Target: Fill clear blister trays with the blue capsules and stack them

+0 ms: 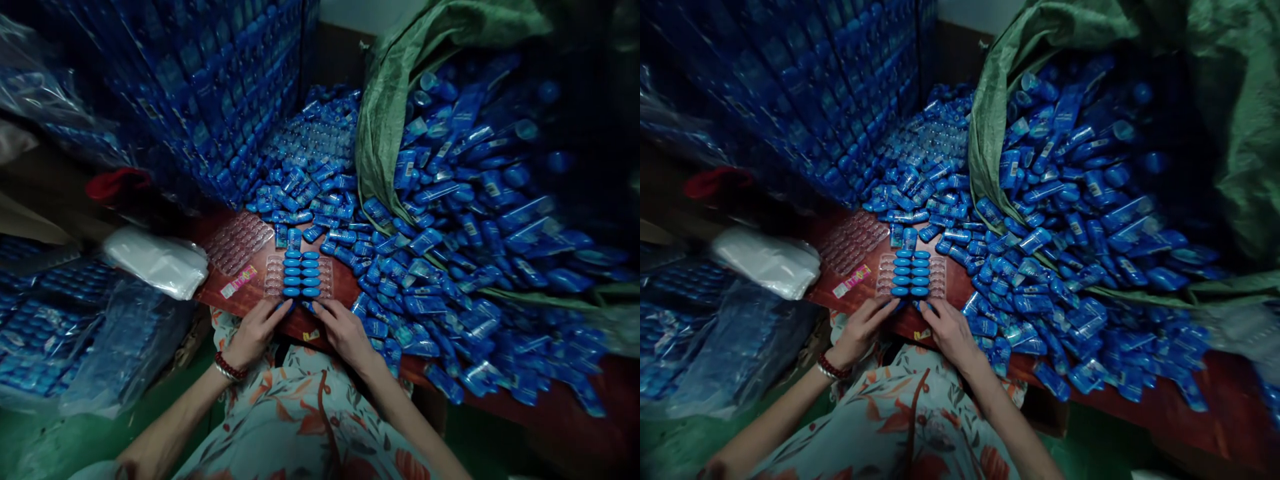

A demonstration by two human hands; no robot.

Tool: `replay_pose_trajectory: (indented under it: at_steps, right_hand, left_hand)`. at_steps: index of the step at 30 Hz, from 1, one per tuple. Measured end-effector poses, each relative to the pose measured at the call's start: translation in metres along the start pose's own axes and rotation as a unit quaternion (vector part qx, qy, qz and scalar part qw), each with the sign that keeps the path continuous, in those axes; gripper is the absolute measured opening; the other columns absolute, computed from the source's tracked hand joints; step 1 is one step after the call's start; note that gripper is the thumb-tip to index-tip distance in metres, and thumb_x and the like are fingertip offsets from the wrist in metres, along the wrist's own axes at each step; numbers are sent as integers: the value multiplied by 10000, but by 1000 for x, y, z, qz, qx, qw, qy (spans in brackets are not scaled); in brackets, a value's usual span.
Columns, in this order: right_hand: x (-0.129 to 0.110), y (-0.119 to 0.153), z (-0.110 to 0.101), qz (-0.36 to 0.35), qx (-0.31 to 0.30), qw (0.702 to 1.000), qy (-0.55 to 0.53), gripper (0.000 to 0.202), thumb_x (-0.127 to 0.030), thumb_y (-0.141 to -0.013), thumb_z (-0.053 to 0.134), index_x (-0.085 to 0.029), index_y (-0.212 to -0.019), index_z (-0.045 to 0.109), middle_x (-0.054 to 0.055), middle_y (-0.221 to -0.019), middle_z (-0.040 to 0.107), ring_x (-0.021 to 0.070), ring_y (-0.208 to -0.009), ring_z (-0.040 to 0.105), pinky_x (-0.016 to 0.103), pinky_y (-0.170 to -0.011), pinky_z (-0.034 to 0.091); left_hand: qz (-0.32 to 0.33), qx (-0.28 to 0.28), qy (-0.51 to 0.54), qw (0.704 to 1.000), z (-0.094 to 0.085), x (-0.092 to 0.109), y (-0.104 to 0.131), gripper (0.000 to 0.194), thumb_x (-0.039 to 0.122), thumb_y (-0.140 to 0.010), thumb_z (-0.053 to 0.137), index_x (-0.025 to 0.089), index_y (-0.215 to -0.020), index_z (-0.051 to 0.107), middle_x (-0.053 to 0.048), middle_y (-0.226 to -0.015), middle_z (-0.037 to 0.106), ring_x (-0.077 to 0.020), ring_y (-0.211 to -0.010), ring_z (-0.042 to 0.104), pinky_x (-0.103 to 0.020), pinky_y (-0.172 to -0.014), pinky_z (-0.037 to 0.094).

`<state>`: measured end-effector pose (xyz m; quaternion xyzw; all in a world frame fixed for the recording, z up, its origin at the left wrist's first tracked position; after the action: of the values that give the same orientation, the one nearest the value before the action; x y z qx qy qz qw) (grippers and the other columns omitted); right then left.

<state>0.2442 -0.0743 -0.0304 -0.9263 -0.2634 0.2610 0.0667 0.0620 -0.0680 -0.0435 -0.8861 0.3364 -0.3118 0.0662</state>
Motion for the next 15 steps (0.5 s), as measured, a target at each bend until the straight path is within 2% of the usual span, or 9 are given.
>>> replay_pose_trajectory:
  at_steps: [5,8,11,15]
  right_hand:
    - [-19,-22,-3,-43,-91,987,123,251,-143,-907,426,-139,-1110,572,85,-866,594,181,-801,554,299,-684,471]
    - [-27,-32,0,-32,-123,978,165,207,-119,-861,498,-148,-1039,600,64,-816,573,184,-760,536,303,-675,442]
    - [-31,-31,0,3,-101,976,195,239,-113,-856,505,-167,-1068,603,67,-834,577,190,-777,531,309,-681,421]
    - [-28,-16,-5,39,-21,985,166,306,-194,-890,489,-204,-1183,575,73,-865,594,187,-771,540,302,-652,411]
  left_hand:
    - [61,-107,-78,989,0,6,-15,516,62,-887,310,163,-1393,287,-133,-1087,565,-220,-1001,536,-368,-830,495]
    - [90,-137,-115,980,1,8,-23,483,52,-875,316,130,-1351,349,-122,-1036,578,-212,-948,535,-351,-821,490]
    - [91,-124,-140,978,0,10,-22,489,63,-879,319,145,-1359,353,-128,-1074,565,-210,-934,523,-342,-803,482]
    - [27,-49,-150,987,-3,5,-18,476,193,-907,396,271,-1375,356,-127,-1155,509,-212,-888,516,-356,-747,476]
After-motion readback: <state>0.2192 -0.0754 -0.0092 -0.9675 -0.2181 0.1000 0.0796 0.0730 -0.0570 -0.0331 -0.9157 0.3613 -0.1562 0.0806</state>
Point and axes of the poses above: each hand's wrist, its own y-axis away from the middle knuckle, its own z-axis out of the palm, x = y × z, the point moved 5 cm from there along -y, towards the middle knuckle
